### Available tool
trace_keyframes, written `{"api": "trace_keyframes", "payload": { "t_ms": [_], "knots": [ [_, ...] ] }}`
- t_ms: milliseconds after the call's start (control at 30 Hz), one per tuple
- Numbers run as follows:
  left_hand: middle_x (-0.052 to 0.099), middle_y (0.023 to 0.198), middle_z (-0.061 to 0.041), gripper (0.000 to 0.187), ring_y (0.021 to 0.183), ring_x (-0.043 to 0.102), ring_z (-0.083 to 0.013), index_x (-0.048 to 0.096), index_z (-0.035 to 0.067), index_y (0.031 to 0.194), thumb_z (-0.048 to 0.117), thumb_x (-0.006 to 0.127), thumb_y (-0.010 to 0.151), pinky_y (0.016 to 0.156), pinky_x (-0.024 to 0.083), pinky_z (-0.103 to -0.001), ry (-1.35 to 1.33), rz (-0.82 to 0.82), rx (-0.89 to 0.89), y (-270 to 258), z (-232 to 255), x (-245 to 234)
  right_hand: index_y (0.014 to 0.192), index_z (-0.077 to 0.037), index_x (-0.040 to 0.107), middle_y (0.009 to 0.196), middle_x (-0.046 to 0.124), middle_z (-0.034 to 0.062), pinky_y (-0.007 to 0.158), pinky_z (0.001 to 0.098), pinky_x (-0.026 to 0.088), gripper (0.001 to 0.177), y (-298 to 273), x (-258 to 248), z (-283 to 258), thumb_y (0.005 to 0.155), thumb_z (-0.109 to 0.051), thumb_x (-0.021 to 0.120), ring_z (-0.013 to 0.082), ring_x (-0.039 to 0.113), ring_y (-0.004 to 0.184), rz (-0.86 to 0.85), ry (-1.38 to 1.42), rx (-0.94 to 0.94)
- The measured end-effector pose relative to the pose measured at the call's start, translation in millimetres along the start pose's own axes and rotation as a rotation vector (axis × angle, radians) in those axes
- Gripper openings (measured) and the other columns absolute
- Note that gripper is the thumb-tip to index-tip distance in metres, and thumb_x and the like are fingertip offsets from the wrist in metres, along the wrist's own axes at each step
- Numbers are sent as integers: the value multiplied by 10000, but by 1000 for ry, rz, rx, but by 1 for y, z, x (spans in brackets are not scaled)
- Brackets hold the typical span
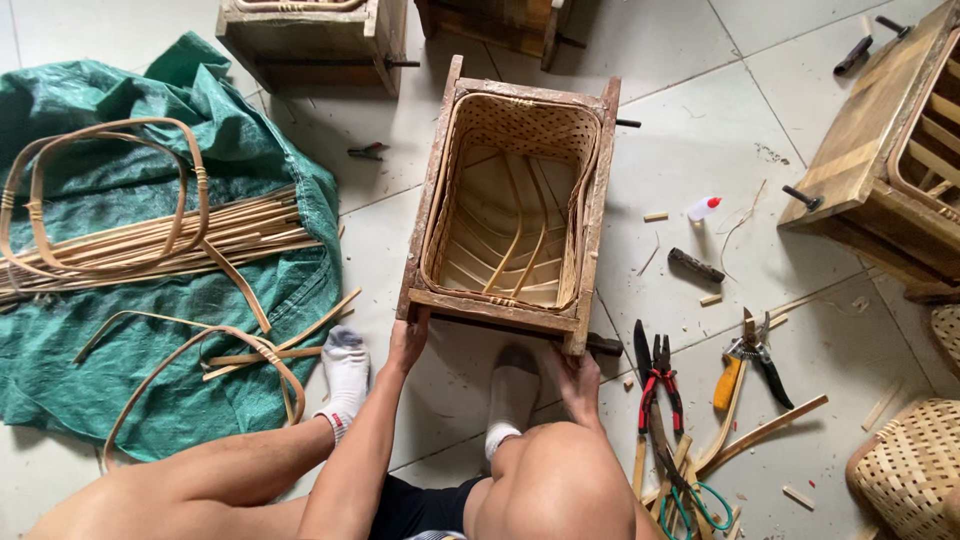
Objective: The person is assembling a rectangular woven basket. They use a hammer to secure the frame, apply glue to the joints, and insert thin bamboo strips into the basket's structure.
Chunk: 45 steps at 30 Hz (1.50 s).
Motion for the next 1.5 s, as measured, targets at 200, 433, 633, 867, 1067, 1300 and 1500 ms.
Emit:
{"api": "trace_keyframes", "payload": {
  "t_ms": [200, 433, 633, 867, 1067, 1300, 1500],
  "knots": [
    [713, 1163, -249, 465, 1104, 620, -454, 644, 114, 1324, 444, 596, 999, 908, 507, -457, 172, -102, -258, -2, 4, -6, 1343, 38, 584, 1215, 698, 118, 954, 309, 525, 463, -17, 19, -65, 917, -68, 730, 168, 642, 1091, -17, 76, -182],
    [461, 1467, -298, 1047, 1359, 445, -422, 292, -9, 1549, 655, 699, 849, 1066, 377, -463, 31, 58, 43, -19, 56, -48, 1430, 6, 477, 1297, 628, 194, 992, 388, 488, 692, -107, 10, -257, 834, -171, 781, 285, 592, 1177, -704, -180, -745],
    [496, 1524, -250, 969, 1442, 435, -375, 413, -15, 1533, 648, 713, 892, 1234, 320, -486, 346, 355, 550, -17, 159, -49, 1505, -23, 385, 1366, 569, 258, 1023, 455, 456, 894, -51, -4, -193, 763, -260, 825, 385, 549, 1251, -105, -467, -380],
    [600, 1317, -209, 744, 1291, 527, -351, 550, -21, 1361, 480, 762, 854, 1180, 318, -517, 736, -265, 715, 1, 185, -8, 1540, -36, 349, 1354, 565, 299, 1019, 500, 455, 942, 35, -2, -75, 753, -286, 802, 451, 551, 1244, 55, -759, -24],
    [683, 987, -119, 342, 966, 660, -289, 664, 74, 1081, 383, 712, 945, 938, 517, -438, 904, -489, 682, 31, 162, 6, 1538, -34, 363, 1284, 605, 311, 988, 516, 478, 863, 30, -4, -39, 791, -258, 735, 474, 586, 1180, 102, -707, 27],
    [657, 771, -52, 609, 615, 577, -146, 674, 94, 1112, 655, 690, 877, 517, 534, -309, 1277, -1082, 426, 71, 255, -10, 1527, -17, 380, 1194, 647, 333, 938, 536, 505, 779, 25, 0, -59, 834, -226, 667, 503, 623, 1099, 139, -620, -121],
    [695, 863, -78, 596, 685, 631, -202, 640, 80, 1143, 609, 681, 870, 573, 531, -351, 1036, -1057, 618, 88, 269, -43, 1355, -27, 553, 1052, 705, 282, 854, 493, 549, 547, 11, 7, -89, 842, -171, 676, 450, 695, 990, 178, -578, -90]
  ]
}}
Point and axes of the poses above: each hand's wrist, its own y-axis towards the middle knuckle, its own x-axis out of the palm, z = x × y, the point moved 2 cm from there along y, towards the middle knuckle
